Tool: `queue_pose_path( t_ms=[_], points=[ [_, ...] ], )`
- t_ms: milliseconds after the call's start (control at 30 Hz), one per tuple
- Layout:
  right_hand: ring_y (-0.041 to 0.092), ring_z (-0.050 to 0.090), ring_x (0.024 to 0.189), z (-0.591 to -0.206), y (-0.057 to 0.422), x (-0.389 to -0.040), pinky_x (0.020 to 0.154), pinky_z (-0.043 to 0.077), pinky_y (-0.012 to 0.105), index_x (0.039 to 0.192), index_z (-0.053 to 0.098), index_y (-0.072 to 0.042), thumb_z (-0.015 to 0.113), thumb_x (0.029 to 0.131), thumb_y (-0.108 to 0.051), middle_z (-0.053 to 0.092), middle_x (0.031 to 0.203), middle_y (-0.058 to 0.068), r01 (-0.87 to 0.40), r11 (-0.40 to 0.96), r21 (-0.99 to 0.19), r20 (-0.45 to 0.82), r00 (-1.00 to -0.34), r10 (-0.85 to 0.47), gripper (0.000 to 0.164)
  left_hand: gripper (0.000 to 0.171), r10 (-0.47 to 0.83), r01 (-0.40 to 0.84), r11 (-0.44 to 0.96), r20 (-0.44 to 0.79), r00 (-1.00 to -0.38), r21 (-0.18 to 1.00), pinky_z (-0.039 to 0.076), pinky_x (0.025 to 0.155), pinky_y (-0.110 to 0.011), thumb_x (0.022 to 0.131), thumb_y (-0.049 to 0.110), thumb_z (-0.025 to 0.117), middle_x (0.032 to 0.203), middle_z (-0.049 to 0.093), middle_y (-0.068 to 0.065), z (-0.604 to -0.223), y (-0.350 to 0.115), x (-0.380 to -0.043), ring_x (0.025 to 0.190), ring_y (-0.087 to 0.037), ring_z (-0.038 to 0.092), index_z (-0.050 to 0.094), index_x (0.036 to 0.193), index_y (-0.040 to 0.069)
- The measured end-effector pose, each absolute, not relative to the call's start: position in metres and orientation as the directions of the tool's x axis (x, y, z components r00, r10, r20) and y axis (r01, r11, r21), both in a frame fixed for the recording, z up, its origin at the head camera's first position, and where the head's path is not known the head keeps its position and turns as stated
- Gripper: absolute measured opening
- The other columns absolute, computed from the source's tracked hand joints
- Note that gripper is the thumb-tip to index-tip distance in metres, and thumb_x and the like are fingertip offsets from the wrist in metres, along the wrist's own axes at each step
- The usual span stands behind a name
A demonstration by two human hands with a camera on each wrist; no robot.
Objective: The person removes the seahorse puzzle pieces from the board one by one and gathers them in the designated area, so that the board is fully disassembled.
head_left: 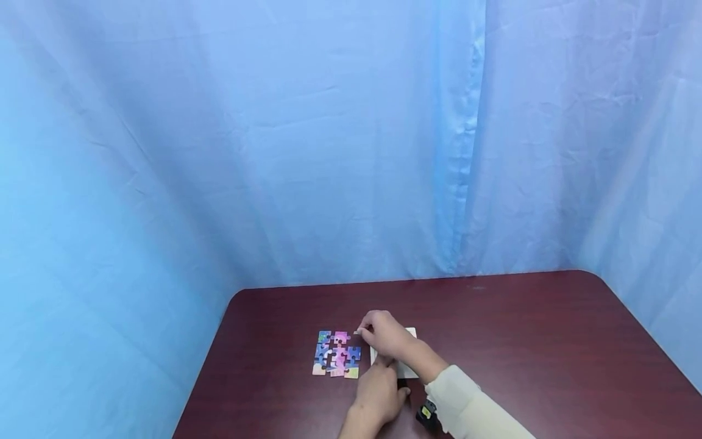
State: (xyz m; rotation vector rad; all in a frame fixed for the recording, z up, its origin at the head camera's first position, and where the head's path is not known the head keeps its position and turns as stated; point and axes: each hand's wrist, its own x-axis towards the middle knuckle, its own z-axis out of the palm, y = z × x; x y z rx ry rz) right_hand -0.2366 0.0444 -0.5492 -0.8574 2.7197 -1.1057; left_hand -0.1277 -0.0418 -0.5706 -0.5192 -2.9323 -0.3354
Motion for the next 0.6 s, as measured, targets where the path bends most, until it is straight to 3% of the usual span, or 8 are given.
queue_pose_path(
  t_ms=[233, 600],
  points=[
    [0.012, 0.066, 0.084, -0.548, 0.039, -0.24, 0.072, 0.055, 0.028, 0.099, 0.078, -0.004, 0.064, 0.104, -0.009, 0.073, 0.097, 0.005, -0.518, 0.59, -0.62, 0.15, -0.816, -0.559, 0.016, 0.038, 0.305, 0.343, 0.916, 0.194, -0.932, 0.207, 0.059, 0.072, -0.038, 0.085, 0.033, 0.084, 0.121, 0.071, -0.008, -0.566, -0.043, -0.129, 0.095, -0.023, 0.073, 0.077, 0.106, 0.002],
    [0.005, 0.06, 0.072, -0.548, 0.034, -0.244, 0.07, 0.054, 0.028, 0.096, 0.079, -0.008, 0.062, 0.106, -0.012, 0.075, 0.095, 0.001, -0.495, 0.606, -0.623, 0.069, -0.806, -0.588, 0.02, 0.046, 0.287, 0.303, 0.929, 0.104, -0.952, 0.211, 0.06, 0.084, -0.034, 0.088, 0.037, 0.082, 0.135, 0.069, -0.006, -0.553, -0.041, -0.127, 0.112, -0.022, 0.072, 0.076, 0.119, 0.004]
  ],
)
